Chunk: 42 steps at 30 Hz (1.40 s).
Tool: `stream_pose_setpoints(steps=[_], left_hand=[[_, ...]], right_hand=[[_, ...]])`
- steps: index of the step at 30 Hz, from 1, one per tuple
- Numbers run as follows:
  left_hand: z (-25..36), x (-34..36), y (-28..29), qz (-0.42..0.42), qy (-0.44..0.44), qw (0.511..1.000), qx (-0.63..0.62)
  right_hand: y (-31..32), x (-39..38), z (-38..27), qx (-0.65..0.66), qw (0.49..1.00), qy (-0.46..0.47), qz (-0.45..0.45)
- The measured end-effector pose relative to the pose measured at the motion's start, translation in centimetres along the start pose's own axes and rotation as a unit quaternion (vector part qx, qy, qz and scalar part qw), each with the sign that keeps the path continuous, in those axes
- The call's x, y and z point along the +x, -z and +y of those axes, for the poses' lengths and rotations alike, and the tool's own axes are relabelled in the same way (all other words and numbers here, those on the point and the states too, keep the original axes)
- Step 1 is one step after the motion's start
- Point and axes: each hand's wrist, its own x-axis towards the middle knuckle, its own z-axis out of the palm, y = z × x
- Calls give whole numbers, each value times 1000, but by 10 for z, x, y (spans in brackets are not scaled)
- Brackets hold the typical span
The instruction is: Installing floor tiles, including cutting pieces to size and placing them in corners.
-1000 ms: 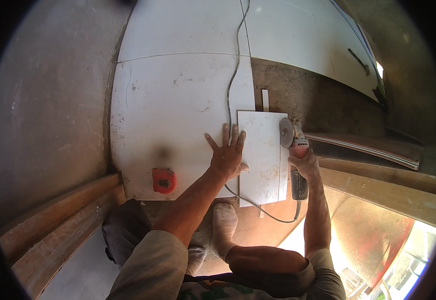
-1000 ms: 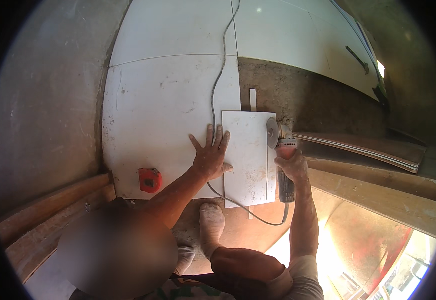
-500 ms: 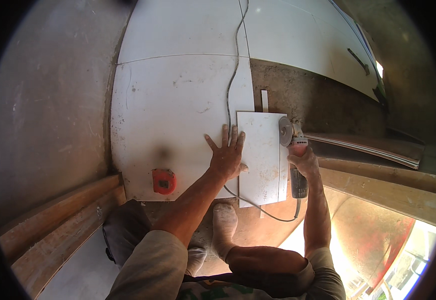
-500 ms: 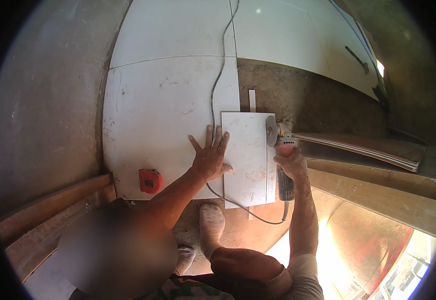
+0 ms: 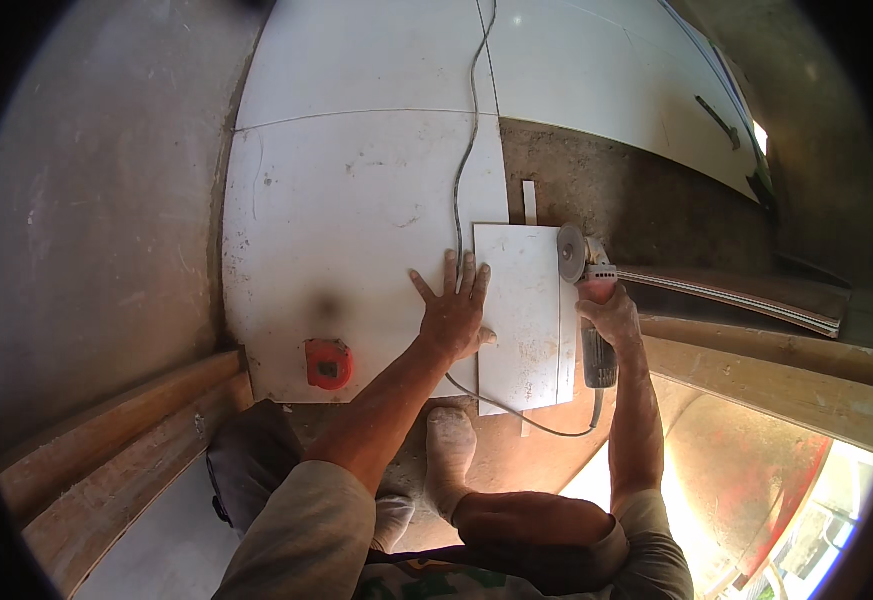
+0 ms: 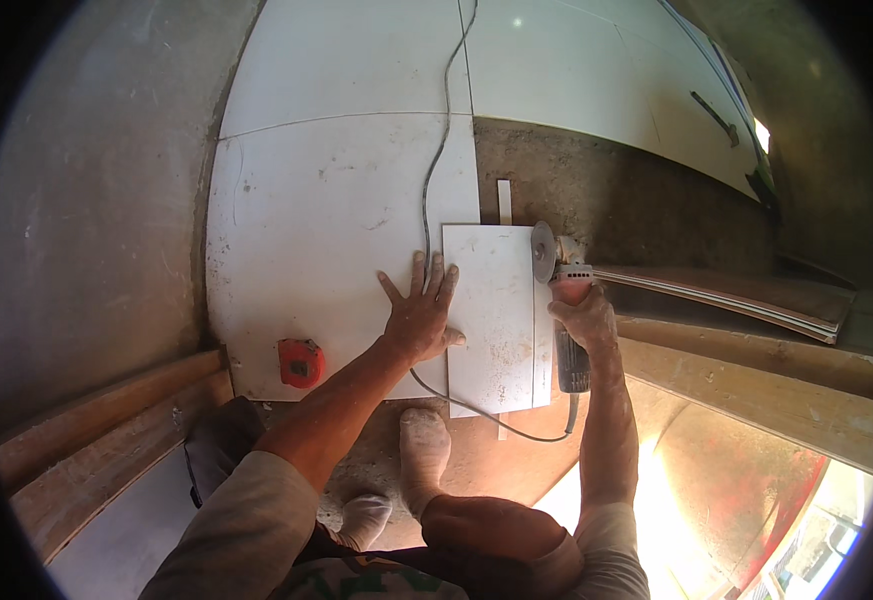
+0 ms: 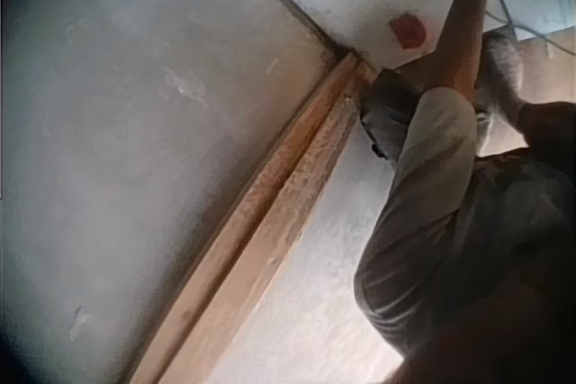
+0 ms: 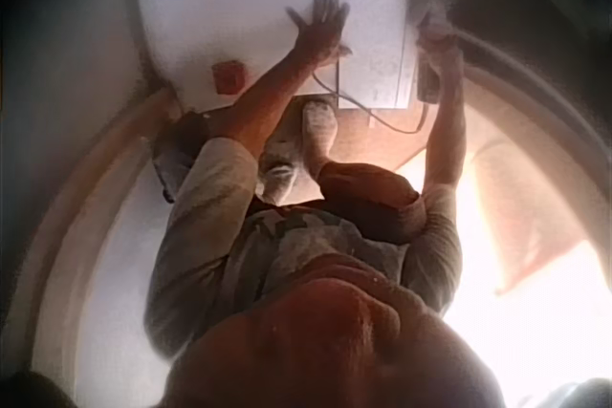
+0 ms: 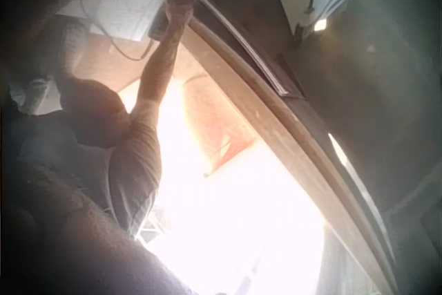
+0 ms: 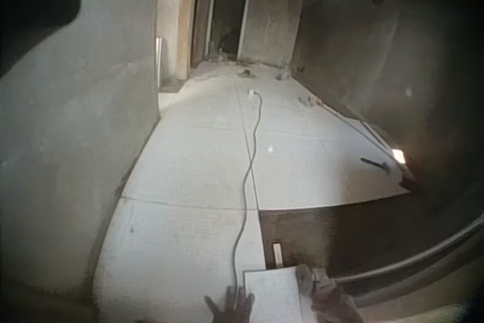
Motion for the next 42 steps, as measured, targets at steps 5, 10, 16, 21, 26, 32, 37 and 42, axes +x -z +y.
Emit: stream_pose_setpoints(steps=[5, 10, 16, 21, 26, 32, 37, 42], left_hand=[[0, 0, 3, -8, 1, 1000, -2], [1, 0, 7, -26, 5, 1000, -2], [1, 0, 9, -32, 9, 999, -1], [0, 0, 10, -39, 11, 999, 0], [1, 0, 11, -33, 11, 999, 4], [0, 0, 11, -28, 9, 1000, 0], [0, -1, 11, -28, 10, 1000, 1], [-1, -1, 12, -28, 9, 1000, 2]], right_hand=[[-2, 3, 1, 1, 1000, -3, 0], [-1, 6, 0, -2, 1000, -15, -23], [-1, 9, -2, -15, 999, -27, -15], [0, 8, -4, 6, 999, -29, -27], [-1, 9, -5, -10, 999, -29, -21], [-3, 10, -4, -12, 999, -26, -18], [-5, 12, -2, -12, 1000, -23, -17], [-7, 15, 0, -23, 999, -26, -4]])
